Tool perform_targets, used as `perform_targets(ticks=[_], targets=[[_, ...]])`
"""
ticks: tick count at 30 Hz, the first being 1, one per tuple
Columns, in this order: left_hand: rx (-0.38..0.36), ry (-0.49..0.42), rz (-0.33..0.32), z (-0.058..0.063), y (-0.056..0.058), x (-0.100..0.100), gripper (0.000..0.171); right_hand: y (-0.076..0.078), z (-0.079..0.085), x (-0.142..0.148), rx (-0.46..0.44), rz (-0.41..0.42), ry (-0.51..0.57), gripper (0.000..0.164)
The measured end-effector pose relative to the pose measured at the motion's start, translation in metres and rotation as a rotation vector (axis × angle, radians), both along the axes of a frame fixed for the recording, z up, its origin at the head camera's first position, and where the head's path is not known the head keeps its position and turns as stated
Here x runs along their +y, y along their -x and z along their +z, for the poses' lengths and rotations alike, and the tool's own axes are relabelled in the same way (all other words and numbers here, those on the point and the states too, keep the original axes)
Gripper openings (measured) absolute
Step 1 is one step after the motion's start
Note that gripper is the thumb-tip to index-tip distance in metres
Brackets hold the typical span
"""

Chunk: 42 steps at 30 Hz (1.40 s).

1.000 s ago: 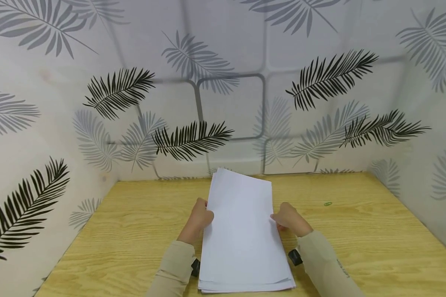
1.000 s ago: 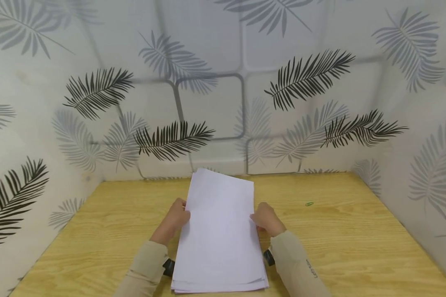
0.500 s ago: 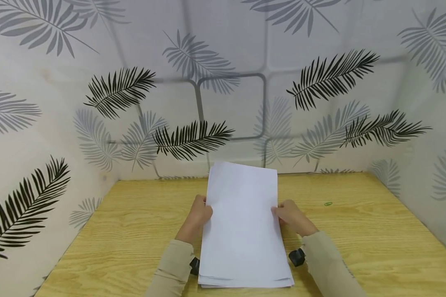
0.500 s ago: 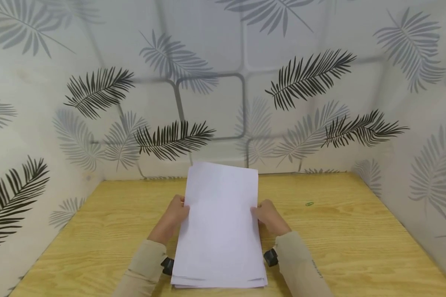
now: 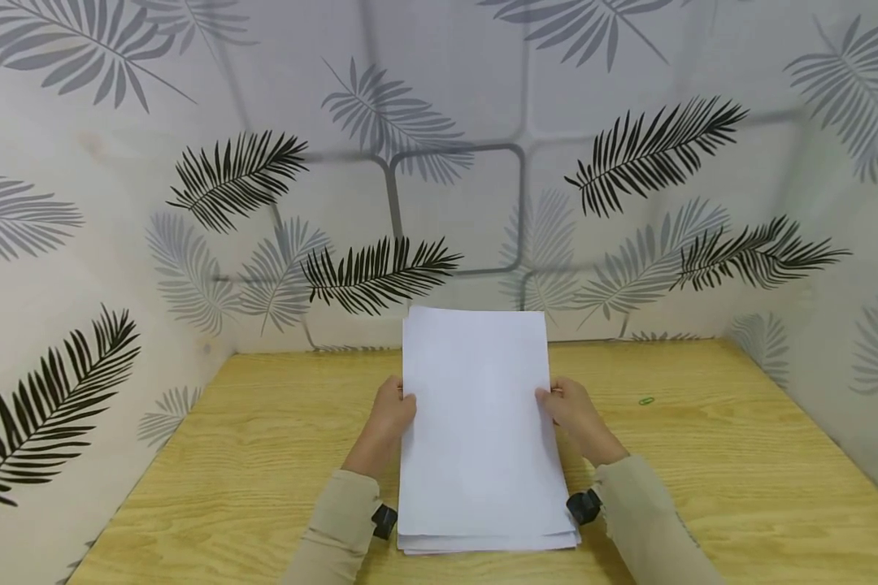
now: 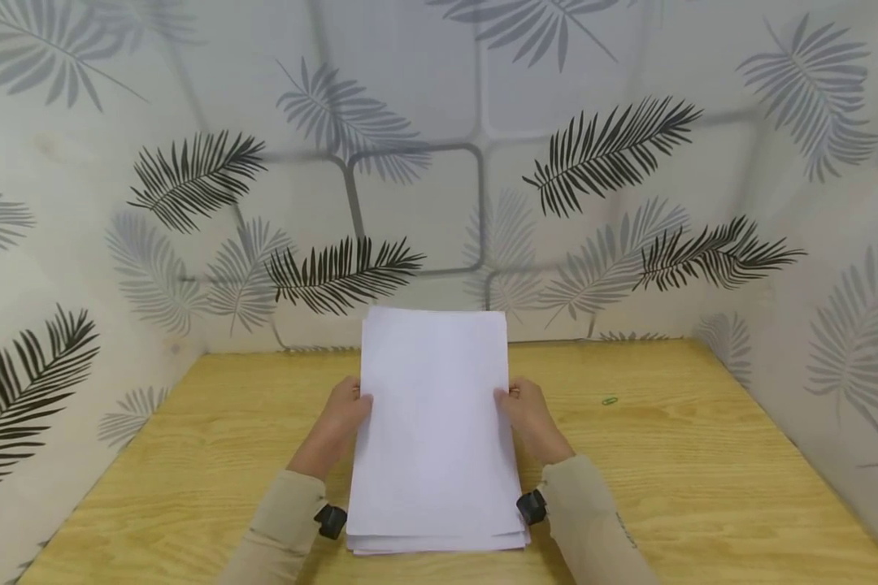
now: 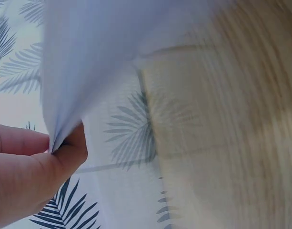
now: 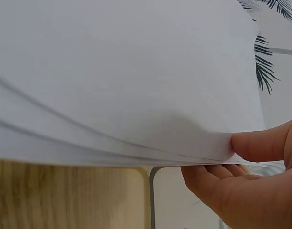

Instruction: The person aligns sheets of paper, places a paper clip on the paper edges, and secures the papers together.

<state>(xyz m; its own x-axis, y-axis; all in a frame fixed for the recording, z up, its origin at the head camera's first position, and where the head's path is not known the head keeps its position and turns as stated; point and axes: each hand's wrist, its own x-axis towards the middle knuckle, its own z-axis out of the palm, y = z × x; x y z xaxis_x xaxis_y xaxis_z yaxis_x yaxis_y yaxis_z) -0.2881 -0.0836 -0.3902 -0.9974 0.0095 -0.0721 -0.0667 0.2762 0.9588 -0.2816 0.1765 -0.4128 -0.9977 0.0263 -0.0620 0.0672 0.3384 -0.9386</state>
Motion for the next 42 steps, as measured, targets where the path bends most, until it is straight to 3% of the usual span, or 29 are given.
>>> perform_targets(ticks=[5, 14, 23, 27, 35, 42], targets=[[0.065, 0.021, 0.032, 0.007, -0.003, 0.0, 0.029, -0.002, 0.011, -0.003, 0.091, -0.073, -0.01, 0.024], [0.211, -0.093, 0.093, 0.02, -0.006, 0.002, 0.026, -0.006, 0.035, -0.006, 0.313, -0.165, -0.002, 0.015], [0.418, -0.171, 0.071, 0.033, -0.018, 0.001, 0.019, -0.016, 0.054, -0.012, 0.529, -0.183, 0.015, 0.016], [0.469, -0.235, 0.051, 0.036, -0.021, 0.003, 0.019, -0.02, 0.057, -0.015, 0.613, -0.204, 0.015, 0.015], [0.575, -0.429, 0.013, 0.033, -0.023, 0.01, 0.015, -0.021, 0.055, -0.02, 0.739, -0.222, 0.089, 0.017], [0.66, -0.453, 0.028, 0.023, -0.016, 0.014, 0.019, -0.019, 0.045, -0.025, 0.796, -0.207, 0.101, 0.02]])
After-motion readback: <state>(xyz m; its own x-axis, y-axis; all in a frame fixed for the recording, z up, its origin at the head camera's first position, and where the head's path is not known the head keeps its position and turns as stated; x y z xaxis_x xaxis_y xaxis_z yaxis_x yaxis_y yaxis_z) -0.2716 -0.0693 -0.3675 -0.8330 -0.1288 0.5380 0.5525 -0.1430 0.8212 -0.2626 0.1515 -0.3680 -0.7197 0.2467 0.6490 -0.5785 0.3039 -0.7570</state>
